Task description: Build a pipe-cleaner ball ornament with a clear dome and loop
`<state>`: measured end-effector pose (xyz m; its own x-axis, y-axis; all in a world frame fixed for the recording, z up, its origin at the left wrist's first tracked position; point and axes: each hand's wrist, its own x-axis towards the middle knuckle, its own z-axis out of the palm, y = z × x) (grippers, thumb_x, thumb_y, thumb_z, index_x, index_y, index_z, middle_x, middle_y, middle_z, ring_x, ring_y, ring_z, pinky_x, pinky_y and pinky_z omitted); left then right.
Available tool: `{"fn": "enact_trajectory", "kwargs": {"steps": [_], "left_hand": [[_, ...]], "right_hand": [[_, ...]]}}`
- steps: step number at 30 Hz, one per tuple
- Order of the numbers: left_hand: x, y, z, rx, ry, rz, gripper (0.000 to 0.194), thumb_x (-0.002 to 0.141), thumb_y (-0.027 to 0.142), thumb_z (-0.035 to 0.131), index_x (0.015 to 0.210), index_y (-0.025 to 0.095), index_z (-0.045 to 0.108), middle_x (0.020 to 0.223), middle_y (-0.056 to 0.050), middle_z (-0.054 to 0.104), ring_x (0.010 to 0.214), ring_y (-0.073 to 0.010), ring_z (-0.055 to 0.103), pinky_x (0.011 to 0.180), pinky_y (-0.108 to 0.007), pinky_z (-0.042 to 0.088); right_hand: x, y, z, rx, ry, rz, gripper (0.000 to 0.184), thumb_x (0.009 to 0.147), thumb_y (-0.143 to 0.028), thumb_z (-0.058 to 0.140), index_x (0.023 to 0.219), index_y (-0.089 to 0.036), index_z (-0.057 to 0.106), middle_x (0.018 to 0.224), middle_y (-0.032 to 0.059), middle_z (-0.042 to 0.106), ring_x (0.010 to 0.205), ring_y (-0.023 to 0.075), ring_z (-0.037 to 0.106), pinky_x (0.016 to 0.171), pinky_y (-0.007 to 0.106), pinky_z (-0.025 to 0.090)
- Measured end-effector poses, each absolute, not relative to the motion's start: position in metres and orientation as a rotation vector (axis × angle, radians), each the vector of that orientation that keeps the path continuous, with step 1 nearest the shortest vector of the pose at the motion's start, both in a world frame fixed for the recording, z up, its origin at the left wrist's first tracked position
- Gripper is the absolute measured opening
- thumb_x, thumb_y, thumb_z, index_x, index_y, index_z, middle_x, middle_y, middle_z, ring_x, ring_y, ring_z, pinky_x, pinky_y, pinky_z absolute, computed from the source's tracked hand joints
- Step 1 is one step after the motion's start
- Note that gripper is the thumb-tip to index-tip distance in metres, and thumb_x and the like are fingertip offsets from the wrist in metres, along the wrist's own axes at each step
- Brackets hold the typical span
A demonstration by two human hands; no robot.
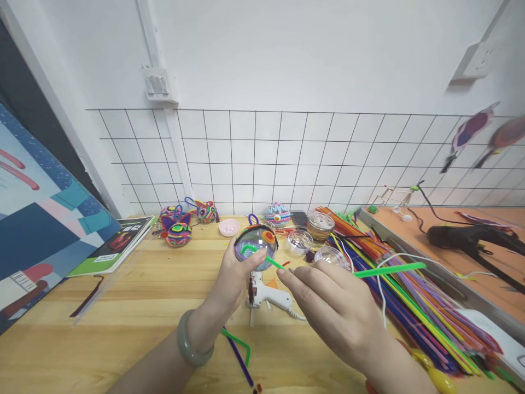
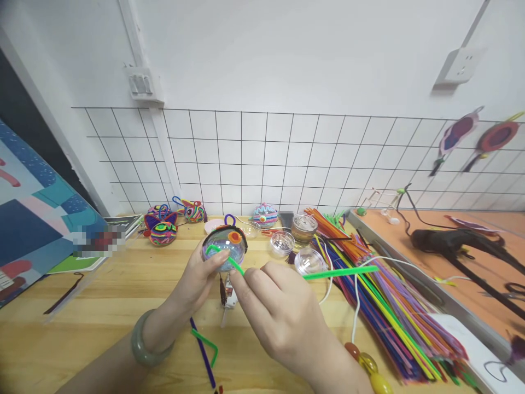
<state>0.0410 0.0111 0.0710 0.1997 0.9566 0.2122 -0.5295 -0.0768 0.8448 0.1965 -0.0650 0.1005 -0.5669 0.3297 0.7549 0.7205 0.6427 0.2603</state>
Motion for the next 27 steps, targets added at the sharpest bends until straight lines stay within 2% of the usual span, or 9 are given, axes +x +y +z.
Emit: {"fn": "enact_trajectory", "kwargs": {"steps": [4, 7, 10, 12, 14, 16, 20, 24, 27], "left_hand": [[0.042, 0.014, 0.067, 0.984, 0.524, 1.292, 0.025, 0.072, 0.021, 0.072, 0.095, 0.014, 0.065, 0.093, -0.006, 0.069, 0.081, -0.0154, 0.063, 0.077, -0.027, 0.048], [0.04, 0.022, 0.067, 0.881, 0.485, 1.264, 0.017, 0.074, 0.024, 0.07, 0.087, 0.013, 0.066, 0.088, -0.005, 0.069, 0.079, -0.0143, 0.062, 0.077, -0.026, 0.049], [0.031, 0.032, 0.071, 0.713, 0.485, 1.251, 0.018, 0.073, 0.026, 0.069, 0.087, 0.015, 0.065, 0.088, -0.004, 0.069, 0.077, -0.0143, 0.063, 0.073, -0.027, 0.051], [0.021, 0.038, 0.075, 0.613, 0.497, 1.275, 0.019, 0.073, 0.024, 0.069, 0.091, 0.019, 0.063, 0.093, -0.002, 0.069, 0.078, -0.0148, 0.063, 0.068, -0.028, 0.052], [0.011, 0.044, 0.08, 0.558, 0.465, 1.313, 0.019, 0.075, 0.025, 0.067, 0.093, 0.021, 0.062, 0.095, -0.002, 0.069, 0.08, -0.0158, 0.064, 0.069, -0.03, 0.053], [0.003, 0.046, 0.084, 0.543, 0.432, 1.343, 0.019, 0.078, 0.027, 0.065, 0.096, 0.021, 0.062, 0.097, -0.003, 0.069, 0.081, -0.0165, 0.064, 0.071, -0.034, 0.054], [0.002, 0.043, 0.088, 0.542, 0.423, 1.35, 0.018, 0.078, 0.025, 0.064, 0.096, 0.021, 0.063, 0.095, -0.002, 0.069, 0.081, -0.0168, 0.064, 0.071, -0.034, 0.055], [0.015, 0.033, 0.083, 0.621, 0.434, 1.256, 0.016, 0.075, 0.022, 0.067, 0.091, 0.018, 0.066, 0.092, -0.002, 0.07, 0.081, -0.0158, 0.064, 0.069, -0.029, 0.053], [0.025, 0.026, 0.077, 0.753, 0.425, 1.215, 0.016, 0.074, 0.024, 0.069, 0.086, 0.014, 0.067, 0.091, -0.005, 0.069, 0.081, -0.0152, 0.063, 0.073, -0.027, 0.052]], "right_hand": [[0.197, -0.064, 0.102, -0.789, -2.121, -0.767, 0.025, 0.094, -0.008, 0.041, 0.102, -0.006, 0.064, 0.087, 0.0128, 0.069, 0.088, 0.0258, 0.059, 0.074, 0.042, 0.051], [0.198, -0.068, 0.103, -0.682, -2.094, -0.743, 0.022, 0.09, -0.006, 0.047, 0.102, -0.009, 0.065, 0.098, 0.0137, 0.069, 0.113, 0.0308, 0.054, 0.093, 0.05, 0.047], [0.198, -0.071, 0.1, -0.558, -2.165, -0.579, 0.022, 0.089, -0.006, 0.045, 0.101, -0.011, 0.064, 0.09, 0.0111, 0.07, 0.094, 0.023, 0.063, 0.077, 0.036, 0.054], [0.195, -0.071, 0.094, -0.542, -2.227, -0.462, 0.022, 0.088, -0.004, 0.043, 0.094, -0.012, 0.063, 0.081, 0.0091, 0.069, 0.068, 0.0173, 0.063, 0.056, 0.03, 0.051], [0.19, -0.065, 0.086, -0.622, -2.276, -0.389, 0.021, 0.085, -0.004, 0.043, 0.086, -0.013, 0.061, 0.074, 0.0073, 0.066, 0.056, 0.0149, 0.057, 0.047, 0.028, 0.044], [0.186, -0.056, 0.078, -0.83, -2.302, -0.274, 0.02, 0.086, -0.008, 0.042, 0.088, -0.014, 0.06, 0.073, 0.0062, 0.064, 0.059, 0.0161, 0.057, 0.049, 0.028, 0.043], [0.182, -0.036, 0.067, -1.202, -2.107, 0.208, 0.024, 0.091, -0.019, 0.046, 0.113, -0.016, 0.055, 0.083, 0.0059, 0.065, 0.069, 0.0175, 0.062, 0.063, 0.032, 0.05], [0.181, -0.033, 0.064, -1.071, -1.742, 0.718, 0.022, 0.09, -0.031, 0.054, 0.109, -0.021, 0.054, 0.088, 0.0028, 0.061, 0.066, 0.013, 0.059, 0.061, 0.028, 0.051], [0.18, -0.041, 0.065, -0.869, -1.586, 0.822, 0.033, 0.089, -0.031, 0.058, 0.121, -0.025, 0.049, 0.084, 0.0003, 0.06, 0.068, 0.0128, 0.059, 0.064, 0.028, 0.052]]}}
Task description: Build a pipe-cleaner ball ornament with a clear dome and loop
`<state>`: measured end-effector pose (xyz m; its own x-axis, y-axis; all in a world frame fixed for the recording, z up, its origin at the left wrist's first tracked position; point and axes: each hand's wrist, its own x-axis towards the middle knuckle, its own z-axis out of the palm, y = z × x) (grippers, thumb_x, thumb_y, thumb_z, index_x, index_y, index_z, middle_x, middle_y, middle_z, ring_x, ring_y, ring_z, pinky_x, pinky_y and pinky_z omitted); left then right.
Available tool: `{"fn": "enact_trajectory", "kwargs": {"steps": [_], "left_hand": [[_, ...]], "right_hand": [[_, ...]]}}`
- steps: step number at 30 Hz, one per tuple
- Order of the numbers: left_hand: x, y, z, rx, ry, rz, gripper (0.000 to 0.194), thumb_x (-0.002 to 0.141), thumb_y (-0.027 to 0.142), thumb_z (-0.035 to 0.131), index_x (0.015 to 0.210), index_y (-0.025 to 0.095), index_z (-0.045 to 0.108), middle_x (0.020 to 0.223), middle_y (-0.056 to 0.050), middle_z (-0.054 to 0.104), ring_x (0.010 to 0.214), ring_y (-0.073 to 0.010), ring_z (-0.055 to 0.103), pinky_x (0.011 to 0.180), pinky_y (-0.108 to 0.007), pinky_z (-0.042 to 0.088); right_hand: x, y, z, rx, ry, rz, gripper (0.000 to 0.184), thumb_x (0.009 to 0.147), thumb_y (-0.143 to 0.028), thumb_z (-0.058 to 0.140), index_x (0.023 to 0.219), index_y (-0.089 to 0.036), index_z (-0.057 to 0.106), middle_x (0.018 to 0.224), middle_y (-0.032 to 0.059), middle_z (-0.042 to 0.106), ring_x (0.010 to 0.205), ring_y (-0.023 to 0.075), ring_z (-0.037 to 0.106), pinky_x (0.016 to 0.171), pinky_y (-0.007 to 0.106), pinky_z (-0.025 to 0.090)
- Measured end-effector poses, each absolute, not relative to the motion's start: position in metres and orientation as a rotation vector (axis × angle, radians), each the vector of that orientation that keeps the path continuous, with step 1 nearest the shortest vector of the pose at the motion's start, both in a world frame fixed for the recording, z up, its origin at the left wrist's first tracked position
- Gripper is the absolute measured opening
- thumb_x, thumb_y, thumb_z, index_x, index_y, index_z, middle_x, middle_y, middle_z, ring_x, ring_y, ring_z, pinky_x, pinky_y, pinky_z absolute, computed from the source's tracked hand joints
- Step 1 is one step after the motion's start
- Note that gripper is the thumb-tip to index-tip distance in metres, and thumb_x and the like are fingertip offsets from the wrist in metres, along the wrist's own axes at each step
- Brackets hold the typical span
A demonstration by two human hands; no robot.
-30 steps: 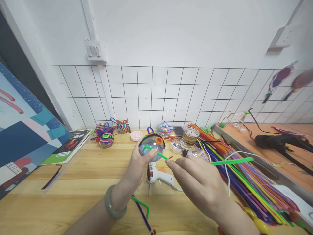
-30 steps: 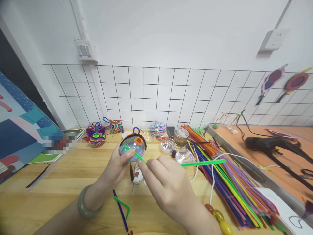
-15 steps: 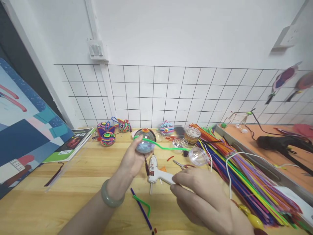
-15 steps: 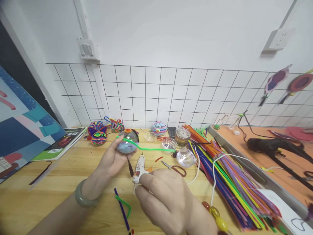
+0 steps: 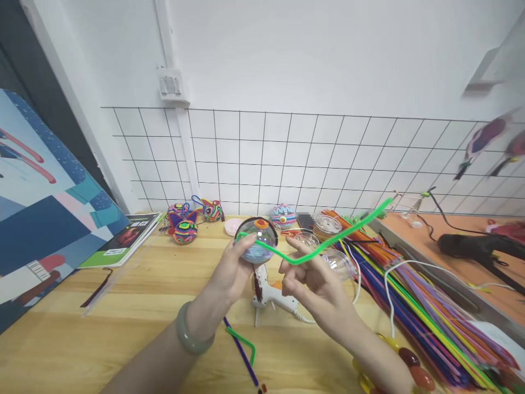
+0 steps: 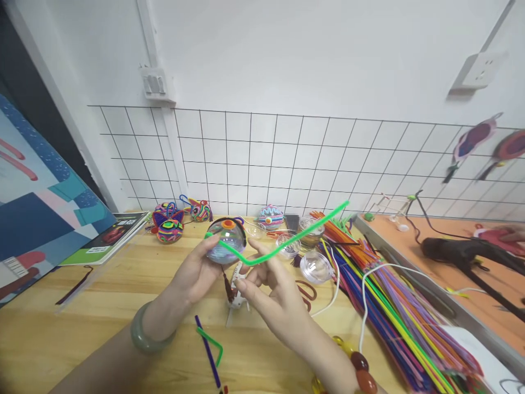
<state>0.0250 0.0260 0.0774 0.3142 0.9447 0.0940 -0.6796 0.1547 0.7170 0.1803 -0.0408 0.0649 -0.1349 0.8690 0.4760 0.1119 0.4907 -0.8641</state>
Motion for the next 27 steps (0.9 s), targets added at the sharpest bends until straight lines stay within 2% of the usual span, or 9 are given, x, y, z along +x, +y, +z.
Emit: {"fn": "enact_trajectory", "kwargs": {"steps": [4, 7, 9, 15, 17, 21, 22, 24, 27], "left_hand": [[0.034, 0.021, 0.071, 0.896, 0.444, 1.247, 0.017, 0.073, 0.022, 0.07, 0.086, 0.013, 0.067, 0.084, -0.004, 0.068, 0.077, -0.0128, 0.061, 0.073, -0.024, 0.05], [0.038, 0.018, 0.069, 0.938, 0.499, 1.289, 0.025, 0.07, 0.02, 0.073, 0.093, 0.014, 0.065, 0.087, -0.003, 0.067, 0.079, -0.0131, 0.06, 0.073, -0.024, 0.049], [0.039, 0.017, 0.067, 0.952, 0.517, 1.326, 0.033, 0.068, 0.019, 0.075, 0.099, 0.016, 0.063, 0.09, -0.003, 0.067, 0.08, -0.0134, 0.061, 0.073, -0.024, 0.049], [0.033, 0.03, 0.06, 0.981, 0.499, 1.419, 0.042, 0.067, 0.019, 0.076, 0.105, 0.02, 0.06, 0.096, -0.002, 0.068, 0.087, -0.014, 0.062, 0.084, -0.027, 0.048], [0.026, 0.038, 0.06, 0.965, 0.45, 1.411, 0.042, 0.066, 0.019, 0.077, 0.104, 0.021, 0.062, 0.094, -0.002, 0.069, 0.085, -0.0143, 0.063, 0.084, -0.028, 0.048], [0.007, 0.051, 0.068, 0.947, 0.381, 1.449, 0.036, 0.062, 0.023, 0.078, 0.096, 0.018, 0.067, 0.091, -0.003, 0.071, 0.083, -0.0164, 0.066, 0.082, -0.029, 0.05], [0.001, 0.052, 0.071, 0.939, 0.358, 1.465, 0.037, 0.061, 0.024, 0.079, 0.096, 0.018, 0.067, 0.091, -0.003, 0.071, 0.084, -0.017, 0.066, 0.083, -0.029, 0.05], [-0.008, 0.053, 0.076, 0.914, 0.329, 1.475, 0.034, 0.059, 0.025, 0.08, 0.09, 0.019, 0.068, 0.088, -0.002, 0.072, 0.082, -0.0174, 0.066, 0.083, -0.03, 0.051], [-0.019, 0.053, 0.08, 0.941, 0.31, 1.436, 0.035, 0.055, 0.028, 0.082, 0.086, 0.02, 0.068, 0.084, -0.003, 0.072, 0.087, -0.0222, 0.067, 0.085, -0.035, 0.051]], "right_hand": [[0.181, -0.053, 0.071, -0.701, -1.726, 0.615, 0.018, 0.095, -0.022, 0.047, 0.11, -0.027, 0.057, 0.079, 0.0001, 0.059, 0.074, 0.0135, 0.058, 0.069, 0.028, 0.051], [0.18, -0.057, 0.075, -0.709, -1.89, 0.324, 0.02, 0.094, -0.014, 0.045, 0.106, -0.023, 0.059, 0.083, 0.0028, 0.062, 0.081, 0.0148, 0.059, 0.073, 0.029, 0.05], [0.179, -0.056, 0.076, -0.684, -1.984, 0.151, 0.02, 0.092, -0.011, 0.046, 0.106, -0.019, 0.058, 0.087, 0.0055, 0.064, 0.079, 0.0147, 0.06, 0.068, 0.027, 0.051], [0.17, -0.053, 0.071, -0.597, -2.209, -0.27, 0.035, 0.092, -0.009, 0.043, 0.127, -0.012, 0.048, 0.094, 0.0117, 0.068, 0.077, 0.0182, 0.063, 0.063, 0.029, 0.052], [0.17, -0.052, 0.067, -0.61, -2.24, -0.288, 0.043, 0.093, -0.008, 0.04, 0.136, -0.011, 0.04, 0.093, 0.0115, 0.069, 0.077, 0.0187, 0.063, 0.063, 0.029, 0.052], [0.18, -0.036, 0.053, -0.792, -2.044, -0.35, 0.057, 0.091, -0.008, 0.04, 0.146, -0.02, 0.026, 0.093, 0.0088, 0.068, 0.071, 0.0166, 0.062, 0.061, 0.027, 0.051], [0.184, -0.03, 0.049, -0.892, -2.015, -0.31, 0.057, 0.09, -0.006, 0.037, 0.145, -0.019, 0.028, 0.097, 0.0105, 0.067, 0.074, 0.017, 0.063, 0.062, 0.028, 0.052], [0.19, -0.018, 0.042, -1.2, -2.091, -0.119, 0.049, 0.088, -0.008, 0.038, 0.136, -0.015, 0.042, 0.111, 0.0154, 0.063, 0.092, 0.0208, 0.063, 0.076, 0.033, 0.053], [0.193, -0.004, 0.032, -1.65, -2.291, 0.206, 0.043, 0.082, -0.011, 0.046, 0.124, -0.012, 0.054, 0.119, 0.0175, 0.06, 0.108, 0.0243, 0.058, 0.09, 0.036, 0.046]]}}
